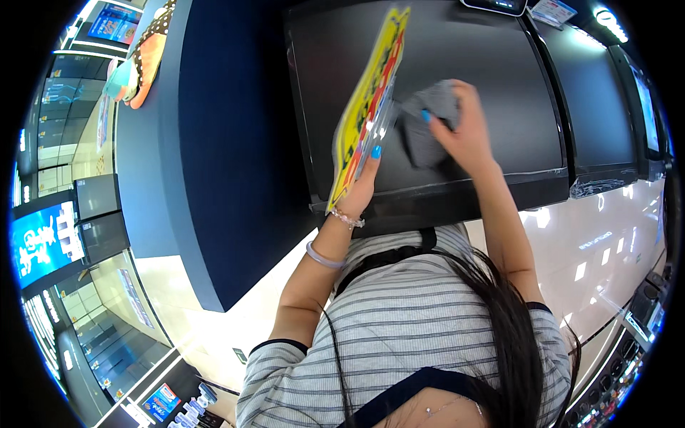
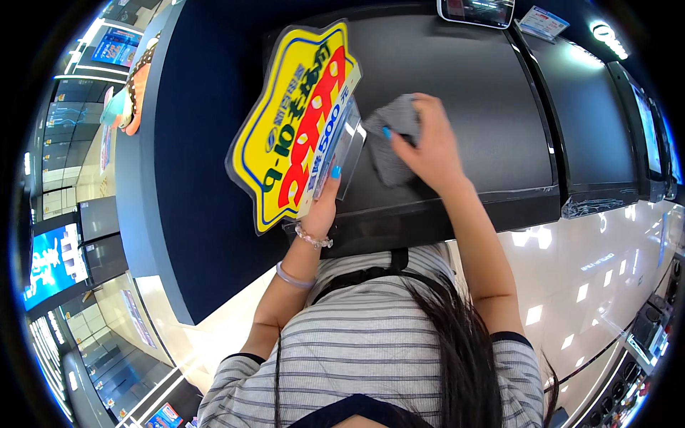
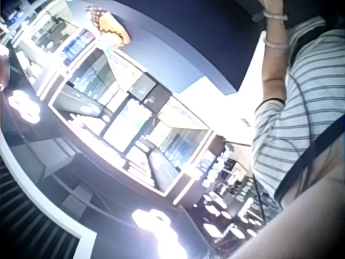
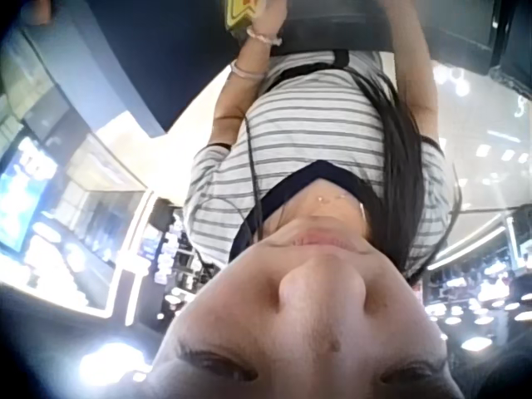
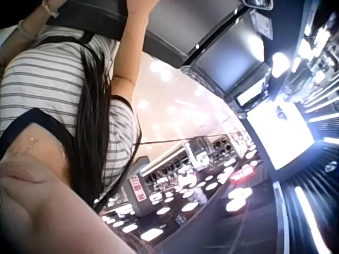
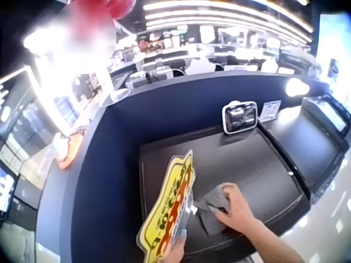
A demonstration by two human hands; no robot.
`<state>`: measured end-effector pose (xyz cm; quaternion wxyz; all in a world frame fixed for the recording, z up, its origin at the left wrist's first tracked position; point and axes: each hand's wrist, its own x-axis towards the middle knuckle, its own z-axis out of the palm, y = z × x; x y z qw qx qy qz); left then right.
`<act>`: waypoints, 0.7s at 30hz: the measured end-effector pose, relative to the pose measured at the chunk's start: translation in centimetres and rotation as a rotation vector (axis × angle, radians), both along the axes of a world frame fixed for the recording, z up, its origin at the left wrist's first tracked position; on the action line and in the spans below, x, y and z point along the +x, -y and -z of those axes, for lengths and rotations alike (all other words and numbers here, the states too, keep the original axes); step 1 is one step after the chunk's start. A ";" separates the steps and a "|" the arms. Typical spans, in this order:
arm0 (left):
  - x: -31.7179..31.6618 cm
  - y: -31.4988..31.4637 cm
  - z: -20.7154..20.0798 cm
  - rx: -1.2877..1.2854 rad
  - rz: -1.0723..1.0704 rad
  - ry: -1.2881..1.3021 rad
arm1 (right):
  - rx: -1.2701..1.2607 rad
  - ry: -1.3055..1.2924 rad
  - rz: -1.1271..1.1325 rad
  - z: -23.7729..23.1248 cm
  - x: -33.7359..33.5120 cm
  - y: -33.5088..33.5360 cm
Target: The person wipes the surfaces of a washing machine and a display counter in an electronics store using a gray cloth. They move a plush toy and a price tag to clean underneath them, then wipe the top and front of the washing machine.
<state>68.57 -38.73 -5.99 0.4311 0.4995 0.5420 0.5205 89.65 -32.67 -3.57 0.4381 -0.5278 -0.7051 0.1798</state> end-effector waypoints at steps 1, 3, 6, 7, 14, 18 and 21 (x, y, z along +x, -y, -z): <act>-0.5 -0.1 0.4 -0.058 0.043 0.025 | 0.032 0.135 -0.018 1.2 -0.9 -0.3; -1.2 0.1 0.1 -0.144 0.120 0.050 | 0.060 0.330 -0.039 2.5 -2.0 -0.3; -1.3 0.0 0.3 -0.010 0.169 0.106 | 0.047 0.434 -0.035 2.9 -2.9 -0.1; -1.4 0.1 0.2 0.003 0.180 0.091 | 0.045 0.417 -0.026 2.6 -3.1 -0.1; -1.5 0.4 -0.2 -0.097 0.199 0.133 | 0.014 0.521 0.037 3.1 -4.8 2.1; -1.1 0.5 -0.8 -0.047 0.239 0.156 | -0.011 0.562 -0.080 2.3 -6.3 5.5; -1.2 0.6 -0.3 -0.084 0.237 0.135 | 0.094 0.555 -0.151 2.6 -6.4 7.0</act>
